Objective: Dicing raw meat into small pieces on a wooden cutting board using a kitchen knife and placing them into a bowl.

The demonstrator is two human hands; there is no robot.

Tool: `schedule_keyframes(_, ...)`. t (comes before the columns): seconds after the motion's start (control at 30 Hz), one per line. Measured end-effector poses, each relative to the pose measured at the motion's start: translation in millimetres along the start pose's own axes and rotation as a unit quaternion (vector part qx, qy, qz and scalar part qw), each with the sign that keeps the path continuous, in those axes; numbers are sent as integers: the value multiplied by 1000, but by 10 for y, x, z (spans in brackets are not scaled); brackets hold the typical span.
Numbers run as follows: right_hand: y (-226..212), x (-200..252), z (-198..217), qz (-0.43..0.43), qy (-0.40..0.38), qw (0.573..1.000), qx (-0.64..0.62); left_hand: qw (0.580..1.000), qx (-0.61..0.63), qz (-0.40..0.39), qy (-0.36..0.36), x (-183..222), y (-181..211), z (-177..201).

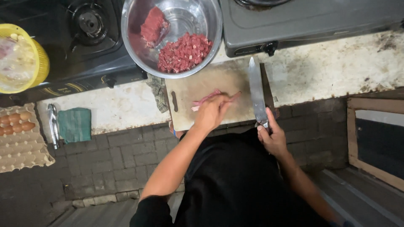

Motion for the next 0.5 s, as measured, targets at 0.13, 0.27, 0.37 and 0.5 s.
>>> schedule_keyframes(0.13, -36, -7, -2, -8, 15, 1000, -20, 966, -244, -84, 10, 384, -432, -2)
schedule_keyframes(0.27, -35, -5, -46, -25, 4, 1000, -18, 930, -335, -138, 63, 470, -433, 72)
schedule_keyframes(0.37, -62, 8, -78, -25, -7, 1000, 3, 930, -336, -126, 83, 462, -376, 182)
schedule_keyframes(0.5, -113, -13, -72, -17, -20, 999, 46, 942, -315, -85, 80, 530, -566, 192)
Point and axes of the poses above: each hand's wrist, its own x-axis away from the middle knuckle, its own z-axis out of the back of the hand, y = z × x, the point moved 7 cm from there along -x, towards the middle knuckle, and after that the axes turned 13 degrees about y, right-handed, at the moved point
